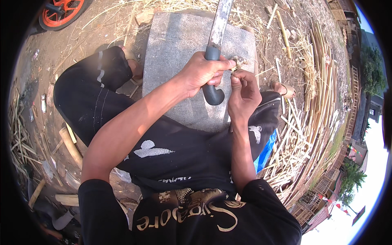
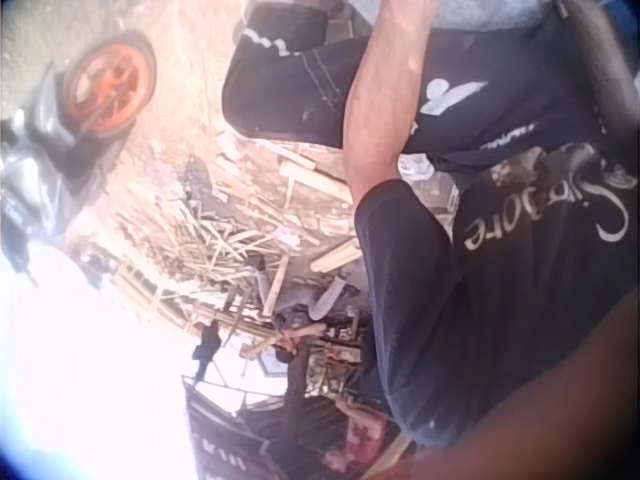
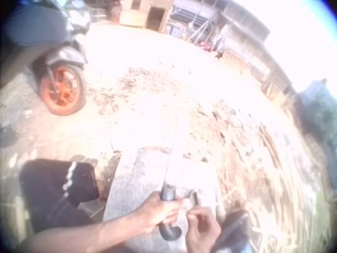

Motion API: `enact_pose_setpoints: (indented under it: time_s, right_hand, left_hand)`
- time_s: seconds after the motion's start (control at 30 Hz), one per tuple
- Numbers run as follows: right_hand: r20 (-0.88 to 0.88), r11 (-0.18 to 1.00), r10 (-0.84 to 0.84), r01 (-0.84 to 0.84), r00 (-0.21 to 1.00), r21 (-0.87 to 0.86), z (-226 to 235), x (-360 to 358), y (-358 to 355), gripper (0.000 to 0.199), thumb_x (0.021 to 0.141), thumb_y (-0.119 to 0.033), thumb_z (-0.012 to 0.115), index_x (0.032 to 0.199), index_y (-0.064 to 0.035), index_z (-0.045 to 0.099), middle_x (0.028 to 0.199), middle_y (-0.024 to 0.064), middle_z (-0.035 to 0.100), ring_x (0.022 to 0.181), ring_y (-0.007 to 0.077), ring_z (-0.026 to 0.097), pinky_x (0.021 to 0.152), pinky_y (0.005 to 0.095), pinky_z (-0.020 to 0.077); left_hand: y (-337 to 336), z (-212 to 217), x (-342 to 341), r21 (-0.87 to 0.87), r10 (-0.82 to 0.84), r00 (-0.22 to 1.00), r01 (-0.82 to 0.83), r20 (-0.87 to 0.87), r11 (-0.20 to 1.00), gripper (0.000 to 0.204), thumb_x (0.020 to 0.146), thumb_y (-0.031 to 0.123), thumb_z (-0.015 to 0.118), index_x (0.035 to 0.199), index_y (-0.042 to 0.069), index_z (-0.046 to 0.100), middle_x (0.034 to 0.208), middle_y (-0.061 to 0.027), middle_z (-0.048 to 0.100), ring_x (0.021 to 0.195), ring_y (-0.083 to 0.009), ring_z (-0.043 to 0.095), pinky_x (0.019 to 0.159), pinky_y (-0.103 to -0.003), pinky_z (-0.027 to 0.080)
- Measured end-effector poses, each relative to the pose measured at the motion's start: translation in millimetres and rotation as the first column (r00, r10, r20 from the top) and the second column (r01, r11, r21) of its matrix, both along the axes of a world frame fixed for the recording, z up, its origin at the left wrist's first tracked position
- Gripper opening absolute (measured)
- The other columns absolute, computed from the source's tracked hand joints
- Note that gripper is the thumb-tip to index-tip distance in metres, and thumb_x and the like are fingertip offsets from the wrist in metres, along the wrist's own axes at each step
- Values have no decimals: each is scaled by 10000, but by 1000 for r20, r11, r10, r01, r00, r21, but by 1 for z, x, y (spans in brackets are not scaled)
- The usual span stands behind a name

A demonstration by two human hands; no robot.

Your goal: The person splits a piece of bamboo by placing a machete on its end and striking the back of the blade with a hammer, then uses the machete to scrape and thin the resulting bamboo strips while working on a stone block.

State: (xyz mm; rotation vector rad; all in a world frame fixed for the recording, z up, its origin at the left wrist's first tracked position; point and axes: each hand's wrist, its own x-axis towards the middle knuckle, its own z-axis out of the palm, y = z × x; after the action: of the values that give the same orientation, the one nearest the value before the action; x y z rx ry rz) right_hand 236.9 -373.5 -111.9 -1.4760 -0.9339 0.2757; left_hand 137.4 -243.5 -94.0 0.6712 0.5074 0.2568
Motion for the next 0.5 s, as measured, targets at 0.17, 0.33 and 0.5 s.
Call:
enact_pose_setpoints:
  time_s: [0.17, 0.33, 0.5]
  right_hand:
    - [47, 1000, -3, 3, 999, -9, 6, 0, -1, 79, 883, 50, 675, 941, 15, 634, 939, 82, 634, 884, 166, 595, 827, 284, 475]
    - [360, 979, 193, -158, 913, -126, 27, -12, -6, 126, 813, 85, 685, 877, -21, 660, 904, 91, 681, 852, 225, 614, 803, 312, 489]
    - [173, 989, -4, 30, 985, -147, 28, -11, -8, 197, 857, 82, 639, 1017, -13, 703, 992, 116, 700, 918, 237, 641, 834, 313, 496]
  left_hand:
    - [-3, 3, 1, 14, 11, 1000, -11, -4, 1000, 203, 896, 178, 736, 891, 57, 574, 596, 43, 465, 471, -59, 409, 506, -262, 371]
    - [10, -3, 3, 100, 42, 999, -41, -5, 994, 204, 901, 188, 728, 924, 53, 576, 581, 65, 433, 444, -36, 384, 478, -240, 333]
    - [19, -1, 0, 21, 60, 998, -60, 7, 998, 245, 891, 222, 741, 938, 56, 567, 577, 86, 413, 431, -27, 368, 524, -234, 354]
